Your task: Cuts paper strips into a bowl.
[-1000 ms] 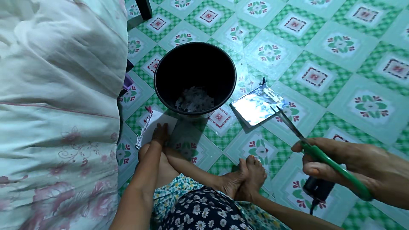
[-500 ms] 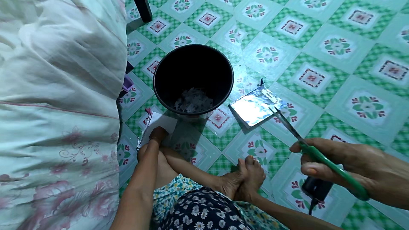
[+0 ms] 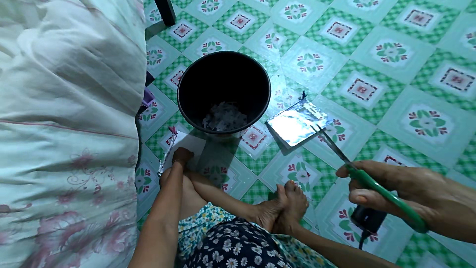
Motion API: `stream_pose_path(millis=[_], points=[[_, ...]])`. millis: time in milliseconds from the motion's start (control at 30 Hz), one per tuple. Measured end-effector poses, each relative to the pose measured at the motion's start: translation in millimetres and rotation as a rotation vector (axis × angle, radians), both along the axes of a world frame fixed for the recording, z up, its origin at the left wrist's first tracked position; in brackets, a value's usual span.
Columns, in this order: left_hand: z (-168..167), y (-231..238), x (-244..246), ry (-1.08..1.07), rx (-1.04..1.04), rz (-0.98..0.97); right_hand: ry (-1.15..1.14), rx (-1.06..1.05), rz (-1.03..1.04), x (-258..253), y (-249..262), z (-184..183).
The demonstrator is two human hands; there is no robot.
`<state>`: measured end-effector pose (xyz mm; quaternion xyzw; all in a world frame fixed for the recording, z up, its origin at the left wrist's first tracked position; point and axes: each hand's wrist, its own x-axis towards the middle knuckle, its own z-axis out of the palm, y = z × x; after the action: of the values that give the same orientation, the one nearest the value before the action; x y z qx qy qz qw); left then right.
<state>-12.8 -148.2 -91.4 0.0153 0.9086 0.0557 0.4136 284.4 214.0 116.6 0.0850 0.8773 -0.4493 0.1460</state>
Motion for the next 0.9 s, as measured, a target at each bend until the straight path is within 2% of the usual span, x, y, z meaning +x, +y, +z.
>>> stream_pose_path(millis=[133, 167, 233, 267, 300, 333, 400, 467, 500, 567, 600, 700, 767, 833, 900], points=[[0, -2, 2, 0.068, 0.010, 0.094, 0.008, -0.002, 0.008, 0, 0, 1], [8, -3, 3, 0.065, 0.054, 0.105, 0.008, 0.002, 0.007, 0, -1, 1], [50, 4, 0, -0.082, 0.083, 0.032, 0.009, 0.008, 0.004, 1, -1, 1], [63, 3, 4, -0.062, 0.111, -0.050, 0.006, 0.009, 0.002, 2, -1, 1], [60, -5, 14, 0.117, 0.218, -0.083, 0.000, 0.007, 0.002, 2, -1, 2], [46, -11, 23, 0.354, 0.354, -0.042, -0.006, 0.004, 0.004, 1, -1, 2], [89, 5, 7, 0.029, 0.262, 0.156, 0.000, 0.002, 0.000, 0, -1, 1], [97, 4, 5, 0.003, 0.347, 0.374, 0.037, -0.026, -0.028, -3, -5, -1], [88, -5, 5, 0.047, 0.416, 0.407, 0.062, -0.063, -0.066, -6, -9, -1], [52, -33, 2, 0.243, 0.549, 0.350, 0.121, -0.175, -0.193, -13, -17, 1], [47, -38, 2, 0.339, 0.586, 0.318, 0.167, -0.216, -0.258, -18, -20, 2], [94, -32, 24, 0.469, 0.636, 0.210, 0.294, -0.272, -0.410, -36, -31, 6], [131, -30, 49, 0.558, 0.770, 0.139, 0.352, -0.216, -0.409, -51, -38, 4], [156, -30, 71, 0.618, 1.099, 0.027, 0.368, -0.151, -0.287, -63, -47, 1], [178, -28, 82, 0.543, 1.409, -0.161, 0.358, -0.140, -0.166, -76, -60, -3]])
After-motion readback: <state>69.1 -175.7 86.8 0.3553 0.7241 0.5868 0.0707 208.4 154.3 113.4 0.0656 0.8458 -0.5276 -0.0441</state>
